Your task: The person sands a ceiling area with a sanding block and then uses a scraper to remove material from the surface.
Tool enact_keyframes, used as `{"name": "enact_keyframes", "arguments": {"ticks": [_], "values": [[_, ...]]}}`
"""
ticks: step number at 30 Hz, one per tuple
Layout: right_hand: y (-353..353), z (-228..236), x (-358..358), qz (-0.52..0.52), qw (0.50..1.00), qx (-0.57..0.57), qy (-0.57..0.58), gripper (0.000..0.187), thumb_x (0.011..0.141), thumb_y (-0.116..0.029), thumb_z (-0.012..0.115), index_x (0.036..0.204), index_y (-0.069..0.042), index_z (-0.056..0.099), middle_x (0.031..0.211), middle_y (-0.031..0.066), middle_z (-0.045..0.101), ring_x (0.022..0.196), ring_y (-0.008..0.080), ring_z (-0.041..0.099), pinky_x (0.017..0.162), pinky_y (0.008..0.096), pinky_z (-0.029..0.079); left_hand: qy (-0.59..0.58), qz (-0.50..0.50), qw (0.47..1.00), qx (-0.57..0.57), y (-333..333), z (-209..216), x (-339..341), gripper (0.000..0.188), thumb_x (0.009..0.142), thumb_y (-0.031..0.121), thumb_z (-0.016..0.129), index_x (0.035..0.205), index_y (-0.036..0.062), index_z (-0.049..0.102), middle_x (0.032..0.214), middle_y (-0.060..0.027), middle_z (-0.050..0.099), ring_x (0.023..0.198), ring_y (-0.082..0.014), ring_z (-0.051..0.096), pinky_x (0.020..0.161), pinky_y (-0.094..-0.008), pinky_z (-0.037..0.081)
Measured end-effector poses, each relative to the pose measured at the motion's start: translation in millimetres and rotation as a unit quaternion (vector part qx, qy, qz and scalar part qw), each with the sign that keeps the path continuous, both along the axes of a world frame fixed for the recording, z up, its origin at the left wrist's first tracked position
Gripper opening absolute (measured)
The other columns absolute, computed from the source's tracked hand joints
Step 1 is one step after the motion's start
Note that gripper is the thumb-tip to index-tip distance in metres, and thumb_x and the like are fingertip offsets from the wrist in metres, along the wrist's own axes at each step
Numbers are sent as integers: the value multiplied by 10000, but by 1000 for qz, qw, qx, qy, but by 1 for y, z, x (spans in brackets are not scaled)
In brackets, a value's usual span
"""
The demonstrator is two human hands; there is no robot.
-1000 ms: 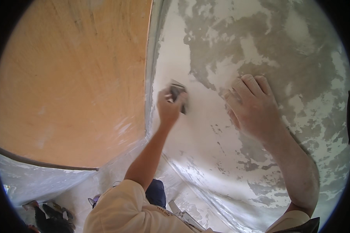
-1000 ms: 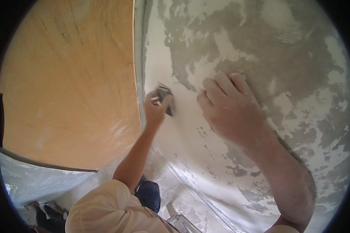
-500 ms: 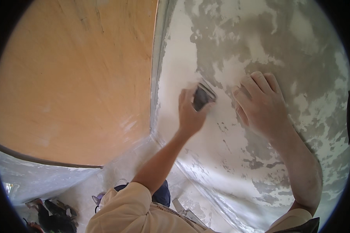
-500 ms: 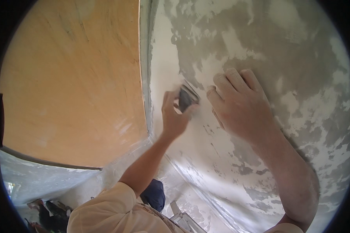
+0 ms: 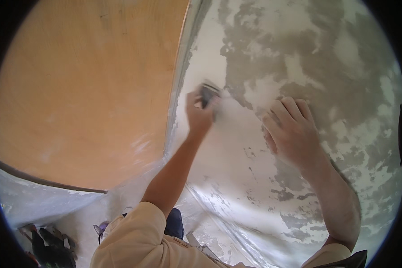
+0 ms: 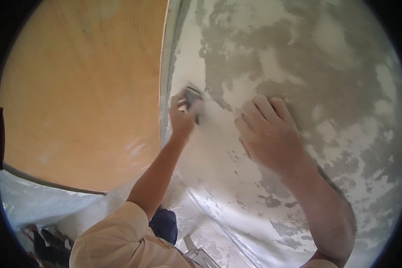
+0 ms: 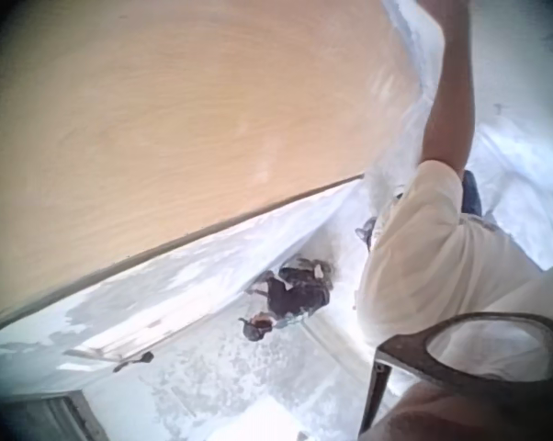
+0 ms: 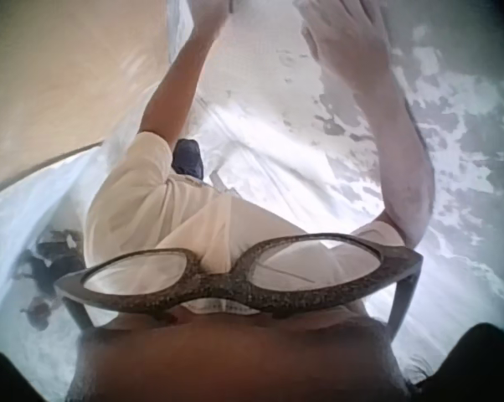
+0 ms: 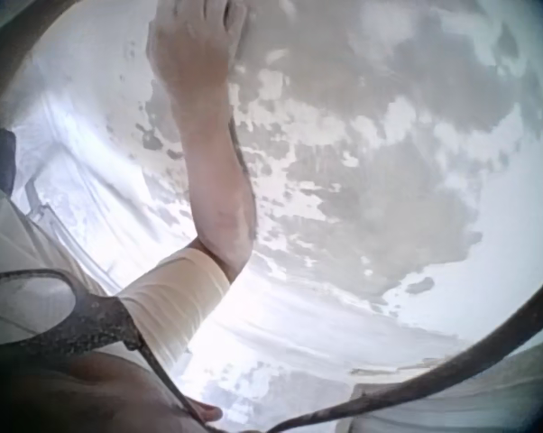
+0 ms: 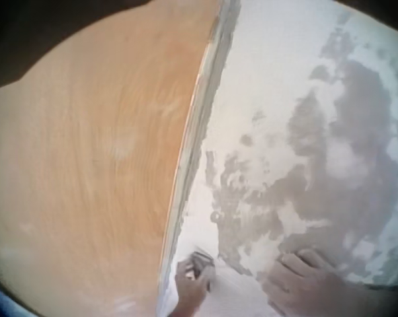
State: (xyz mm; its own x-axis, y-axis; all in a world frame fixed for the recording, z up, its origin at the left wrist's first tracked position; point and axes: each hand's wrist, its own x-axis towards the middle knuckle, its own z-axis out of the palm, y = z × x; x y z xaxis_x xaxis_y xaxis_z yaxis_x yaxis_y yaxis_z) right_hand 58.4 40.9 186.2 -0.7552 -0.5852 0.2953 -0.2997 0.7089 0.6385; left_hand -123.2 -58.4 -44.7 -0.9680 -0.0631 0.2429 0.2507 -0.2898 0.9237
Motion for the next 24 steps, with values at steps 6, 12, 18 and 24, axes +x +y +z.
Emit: {"name": "enact_keyframes", "arguments": {"ticks": [6,12,18,24], "values": [[0,7,-7,16,1000,10,-10,249,783,-199,771,982,-50,745,1061,96,681,1113,278,634,977,441,507,-141,-17,990,23,-2,-45,-10,677,934,303,882,1466,-3,596,1353,-182,671,1175,-257,681,991,-400,555],[-3,6,4,-1,995,-10,-97,325,824,-217,760,1114,-70,742,1138,96,683,1158,281,635,1052,468,500,-103,-207,971,-65,-52,14,53,716,896,269,908,1464,6,561,1293,-155,673,1139,-232,678,983,-375,548],[-14,-4,4,-68,964,-208,-151,820,919,-294,789,1640,-122,439,1439,185,564,1342,356,554,1143,510,471,-20,-249,967,-45,-74,86,62,638,927,251,894,1413,48,533,1254,-105,648,1132,-180,659,949,-334,570],[-102,-66,-2,-118,821,-558,-31,1033,861,-158,870,1717,-70,298,1570,237,441,1439,414,496,1167,513,476,21,-300,953,42,-88,133,50,361,1059,145,689,1365,53,521,1250,-134,672,1120,-222,649,968,-380,545]]}}
